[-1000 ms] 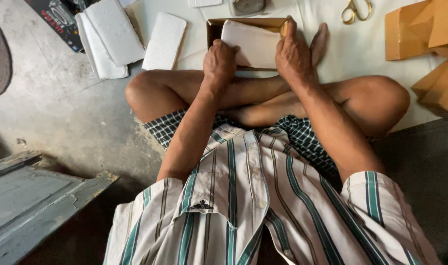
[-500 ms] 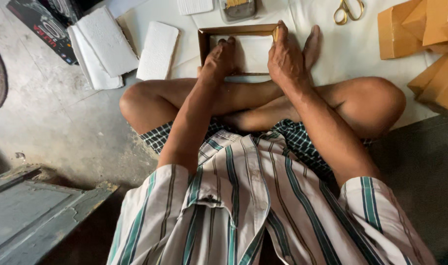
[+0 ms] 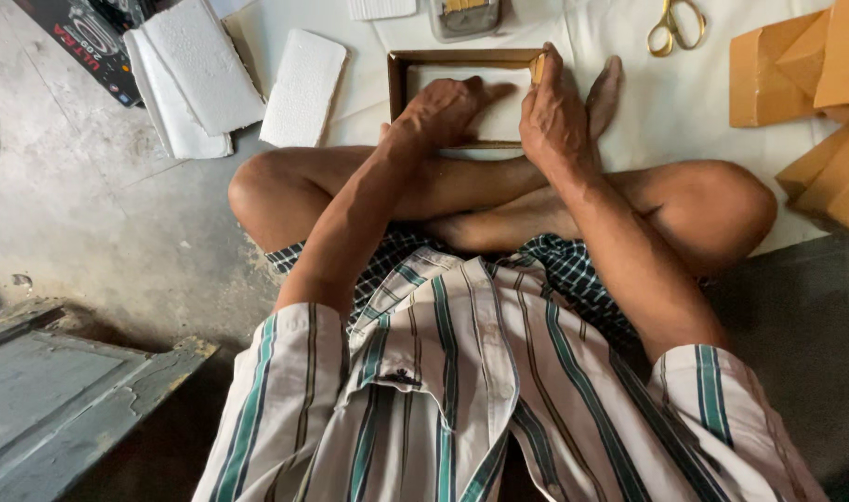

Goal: The person places white foam sheets and a small black box into a cardboard box, then closes and seals it with packing tape. The process is repeated for a second box.

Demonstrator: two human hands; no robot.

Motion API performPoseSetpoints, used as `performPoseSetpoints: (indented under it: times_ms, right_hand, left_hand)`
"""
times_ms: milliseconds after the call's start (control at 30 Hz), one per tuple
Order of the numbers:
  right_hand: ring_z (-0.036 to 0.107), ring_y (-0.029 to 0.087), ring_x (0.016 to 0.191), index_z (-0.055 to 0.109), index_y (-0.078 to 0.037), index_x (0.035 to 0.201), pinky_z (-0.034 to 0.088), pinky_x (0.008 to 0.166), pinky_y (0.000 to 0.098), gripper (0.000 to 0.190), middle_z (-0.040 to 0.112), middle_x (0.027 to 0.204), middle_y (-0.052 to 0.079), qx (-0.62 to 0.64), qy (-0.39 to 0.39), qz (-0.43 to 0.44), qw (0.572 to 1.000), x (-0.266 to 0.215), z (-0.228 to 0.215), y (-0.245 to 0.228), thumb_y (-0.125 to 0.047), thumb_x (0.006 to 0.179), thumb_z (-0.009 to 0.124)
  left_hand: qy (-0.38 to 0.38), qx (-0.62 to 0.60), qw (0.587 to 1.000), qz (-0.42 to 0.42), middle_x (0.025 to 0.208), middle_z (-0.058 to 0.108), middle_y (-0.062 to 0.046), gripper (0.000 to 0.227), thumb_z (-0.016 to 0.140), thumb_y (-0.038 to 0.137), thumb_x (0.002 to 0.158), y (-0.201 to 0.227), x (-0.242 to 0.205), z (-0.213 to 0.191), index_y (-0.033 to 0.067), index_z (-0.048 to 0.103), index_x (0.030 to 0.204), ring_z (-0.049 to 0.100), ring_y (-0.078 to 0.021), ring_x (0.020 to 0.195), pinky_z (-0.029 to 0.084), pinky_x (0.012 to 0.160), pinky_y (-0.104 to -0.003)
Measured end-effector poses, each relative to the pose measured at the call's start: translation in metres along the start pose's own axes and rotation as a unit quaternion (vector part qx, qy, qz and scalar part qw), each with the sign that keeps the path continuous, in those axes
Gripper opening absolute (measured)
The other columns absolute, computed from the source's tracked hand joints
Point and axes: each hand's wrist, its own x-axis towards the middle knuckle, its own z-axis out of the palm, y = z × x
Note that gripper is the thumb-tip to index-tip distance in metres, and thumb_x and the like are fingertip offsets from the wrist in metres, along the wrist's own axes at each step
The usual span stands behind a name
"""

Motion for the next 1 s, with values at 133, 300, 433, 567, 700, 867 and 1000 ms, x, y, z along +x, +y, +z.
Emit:
performPoseSetpoints:
  times_ms: [133, 300, 433, 567, 700, 867, 1000]
  right_hand:
    - [0.059, 0.049, 0.120, 0.030, 0.010, 0.154, 0.046, 0.103, 0.0519, 0.054, 0.059, 0.132, 0.036, -0.003, 0.002, -0.023, 1.000, 0.002, 0.001, -0.001, -0.003, 0.106, 0.051]
    - [0.060, 0.047, 0.124, 0.033, 0.007, 0.154, 0.045, 0.108, 0.0501, 0.053, 0.058, 0.137, 0.034, -0.026, 0.013, -0.026, 0.999, -0.003, 0.004, 0.005, -0.005, 0.106, 0.053]
    - [0.060, 0.048, 0.123, 0.034, 0.006, 0.152, 0.044, 0.108, 0.0501, 0.054, 0.060, 0.136, 0.034, -0.032, 0.021, -0.040, 0.998, 0.007, 0.002, 0.003, -0.005, 0.103, 0.056]
    - [0.061, 0.045, 0.121, 0.036, 0.003, 0.152, 0.044, 0.106, 0.0486, 0.049, 0.063, 0.135, 0.031, 0.008, -0.010, 0.018, 1.000, 0.004, 0.004, 0.003, -0.010, 0.108, 0.053]
    - [0.060, 0.038, 0.122, 0.038, 0.001, 0.151, 0.033, 0.114, 0.0504, 0.049, 0.065, 0.130, 0.026, -0.099, -0.049, 0.073, 0.991, -0.001, 0.023, 0.028, -0.020, 0.110, 0.051]
    - [0.058, 0.029, 0.124, 0.040, 0.001, 0.150, 0.033, 0.118, 0.0449, 0.052, 0.065, 0.128, 0.019, 0.341, -0.030, 0.055, 0.938, 0.012, 0.044, 0.066, -0.034, 0.113, 0.048]
    - [0.055, 0.035, 0.128, 0.042, 0.001, 0.150, 0.029, 0.120, 0.0517, 0.055, 0.065, 0.129, 0.020, -0.190, 0.023, -0.021, 0.981, 0.001, 0.038, 0.045, -0.034, 0.109, 0.050]
  left_hand:
    - [0.032, -0.074, 0.996, 0.030, 0.113, 0.071, -0.013, 0.067, 0.067, 0.002, 0.084, -0.008, 0.009, 0.009, 0.0362, 0.063, 0.141, 0.070, -0.0322, 0.098, 0.055, 0.090, -0.042]
    - [0.000, -0.067, 0.997, 0.036, 0.110, 0.071, -0.015, 0.056, 0.072, 0.009, 0.083, -0.019, 0.027, 0.025, 0.0269, 0.066, 0.136, 0.069, -0.0314, 0.096, 0.054, 0.087, -0.042]
    - [0.010, -0.101, 0.994, 0.028, 0.108, 0.073, -0.015, 0.048, 0.076, 0.016, 0.083, -0.012, 0.028, 0.016, 0.0208, 0.070, 0.130, 0.069, -0.0300, 0.095, 0.054, 0.086, -0.042]
    - [0.083, -0.194, 0.977, 0.013, 0.105, 0.075, -0.015, 0.043, 0.080, 0.022, 0.083, 0.001, 0.012, 0.000, 0.0146, 0.073, 0.124, 0.069, -0.0285, 0.094, 0.054, 0.085, -0.042]
    - [0.271, -0.374, 0.886, 0.039, 0.106, 0.078, -0.011, 0.022, 0.074, 0.019, 0.096, -0.018, -0.023, -0.006, 0.0067, 0.076, 0.114, 0.074, -0.0217, 0.096, 0.060, 0.087, -0.035]
    - [0.510, -0.465, 0.683, -0.239, 0.074, 0.074, -0.007, 0.028, 0.066, 0.024, 0.097, -0.133, -0.038, -0.012, 0.0001, 0.075, 0.107, 0.066, -0.0144, 0.065, 0.055, 0.063, -0.031]
    - [0.587, -0.660, 0.405, -0.238, 0.088, 0.067, -0.009, 0.040, 0.081, 0.029, 0.083, -0.257, -0.011, -0.009, 0.0003, 0.063, 0.104, 0.070, -0.0230, 0.079, 0.060, 0.068, -0.041]
